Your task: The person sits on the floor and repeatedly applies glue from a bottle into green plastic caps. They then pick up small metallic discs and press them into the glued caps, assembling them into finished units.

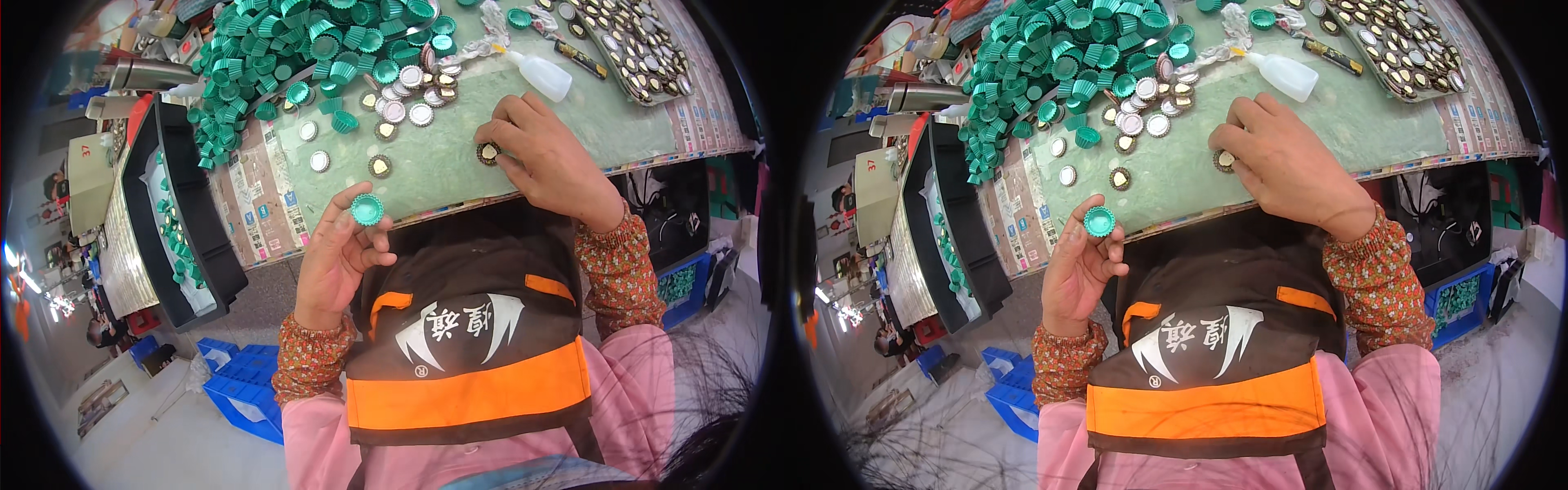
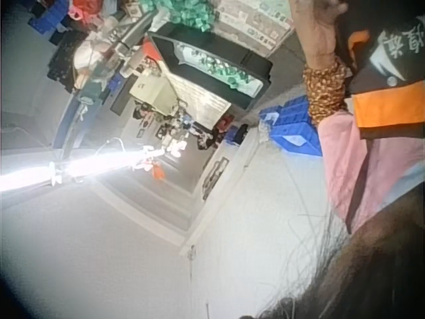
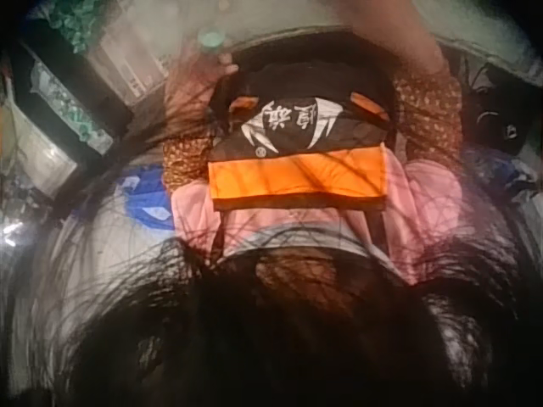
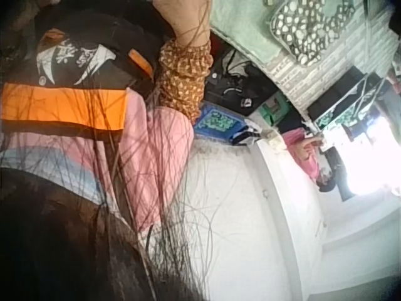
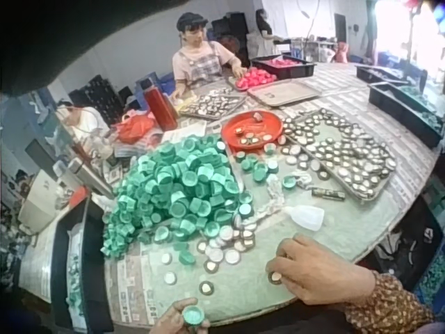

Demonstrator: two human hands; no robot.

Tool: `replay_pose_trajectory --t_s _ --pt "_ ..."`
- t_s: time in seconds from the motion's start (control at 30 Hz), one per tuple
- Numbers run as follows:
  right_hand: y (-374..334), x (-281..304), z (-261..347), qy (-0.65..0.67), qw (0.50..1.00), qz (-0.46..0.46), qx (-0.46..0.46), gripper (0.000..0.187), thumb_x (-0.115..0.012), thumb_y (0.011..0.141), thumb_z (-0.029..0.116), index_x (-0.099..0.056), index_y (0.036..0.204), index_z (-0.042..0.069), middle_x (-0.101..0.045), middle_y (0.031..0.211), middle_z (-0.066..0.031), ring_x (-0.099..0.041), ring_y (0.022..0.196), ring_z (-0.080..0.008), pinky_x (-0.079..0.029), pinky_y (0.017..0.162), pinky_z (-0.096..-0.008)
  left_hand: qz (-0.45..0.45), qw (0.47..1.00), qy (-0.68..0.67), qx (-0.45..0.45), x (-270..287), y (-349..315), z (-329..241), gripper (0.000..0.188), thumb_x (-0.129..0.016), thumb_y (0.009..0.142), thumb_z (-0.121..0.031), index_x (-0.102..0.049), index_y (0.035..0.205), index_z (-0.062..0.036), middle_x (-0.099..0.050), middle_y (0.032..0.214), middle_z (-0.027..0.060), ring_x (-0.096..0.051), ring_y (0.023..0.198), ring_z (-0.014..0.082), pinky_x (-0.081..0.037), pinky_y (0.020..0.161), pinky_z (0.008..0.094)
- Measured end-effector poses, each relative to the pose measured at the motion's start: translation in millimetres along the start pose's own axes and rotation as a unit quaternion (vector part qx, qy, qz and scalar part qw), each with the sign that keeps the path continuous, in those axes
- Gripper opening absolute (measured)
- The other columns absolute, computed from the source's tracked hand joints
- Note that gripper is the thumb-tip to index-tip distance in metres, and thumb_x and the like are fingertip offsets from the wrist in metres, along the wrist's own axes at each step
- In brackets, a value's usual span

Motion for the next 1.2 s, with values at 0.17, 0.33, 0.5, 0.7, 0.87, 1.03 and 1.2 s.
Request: replay_pose_trajectory --t_s 0.17,0.33,0.5,0.7,0.87,1.03,1.2 --pt "-2.1 -0.5 0.7 0.008 1.0 -0.011 -0.002 0.028 -0.068 0.079 0.002 -0.059 0.106 0.005 -0.052 0.1 -0.0129 -0.052 0.094 -0.0341 -0.045 0.084 -0.0439 0.005 1.0 -0.02 0.0 3.2 0.5 1.5 0.048 -0.048 0.107 -0.02 -0.036 0.149 -0.0025 -0.06 0.116 0.0209 -0.065 0.097 0.024 -0.065 0.082 0.0381" --pt "-3.5 -2.4 4.0 0.008 1.0 -0.016 -0.006 0.029 -0.07 0.079 0.003 -0.058 0.105 0.003 -0.052 0.1 -0.0131 -0.052 0.094 -0.0344 -0.045 0.083 -0.0445 0.014 0.999 -0.033 -0.006 3.8 0.7 1.1 0.046 -0.049 0.105 -0.016 -0.038 0.148 -0.0038 -0.059 0.12 0.0219 -0.064 0.099 0.0247 -0.065 0.083 0.0386" --pt "-3.8 -6.9 7.9 -0.002 0.999 -0.031 0.013 0.029 -0.071 0.08 0.004 -0.057 0.106 0.003 -0.053 0.1 -0.0137 -0.052 0.094 -0.0352 -0.045 0.081 -0.0447 0.021 0.999 -0.049 0.0 -1.7 2.6 3.6 0.049 -0.056 0.101 -0.014 -0.041 0.146 -0.0031 -0.062 0.125 0.0212 -0.067 0.101 0.0234 -0.064 0.085 0.0383" --pt "-0.7 -17.6 40.6 0.183 0.98 -0.062 0.036 0.034 -0.072 0.082 0.006 -0.057 0.111 0.003 -0.054 0.098 -0.0157 -0.054 0.091 -0.0368 -0.046 0.08 -0.0452 0.01 0.999 -0.032 0.022 -3.6 2.7 10.0 0.054 -0.059 0.101 -0.015 -0.04 0.149 -0.0006 -0.061 0.13 0.0206 -0.067 0.102 0.0218 -0.063 0.086 0.0363" --pt "5.5 -32.0 73.7 0.183 0.978 -0.093 0.05 0.036 -0.071 0.082 0.008 -0.058 0.115 0.0 -0.055 0.097 -0.0153 -0.055 0.091 -0.035 -0.047 0.08 -0.0436 0.014 0.999 -0.029 0.011 -0.3 1.5 18.6 0.052 -0.058 0.101 -0.01 -0.04 0.149 -0.0007 -0.063 0.126 0.0156 -0.067 0.103 0.0205 -0.063 0.087 0.0355" --pt "7.4 -46.5 88.1 0.14 0.985 -0.087 0.044 0.038 -0.072 0.081 0.006 -0.058 0.116 0.0 -0.055 0.1 -0.0142 -0.055 0.09 -0.033 -0.048 0.08 -0.0417 0.013 1.0 0.003 0.012 -10.6 0.6 21.4 0.052 -0.057 0.101 -0.008 -0.038 0.15 -0.0011 -0.061 0.128 0.0129 -0.067 0.108 0.0202 -0.063 0.088 0.0348" --pt "6.8 -47.4 94.4 0.113 0.991 -0.062 0.041 0.037 -0.073 0.08 0.005 -0.059 0.113 0.0 -0.056 0.101 -0.0137 -0.055 0.09 -0.0319 -0.048 0.08 -0.0402 0.018 1.0 0.02 0.006 -14.2 -1.0 23.2 0.051 -0.056 0.101 -0.008 -0.037 0.148 -0.0015 -0.06 0.131 0.0128 -0.067 0.112 0.0204 -0.063 0.088 0.0341"
Point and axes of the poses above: each hand's wrist, its own y-axis towards the middle knuckle, its own x-axis out of the back of the hand, z = x × y, the point moved 3 cm from there along y, towards the middle knuckle
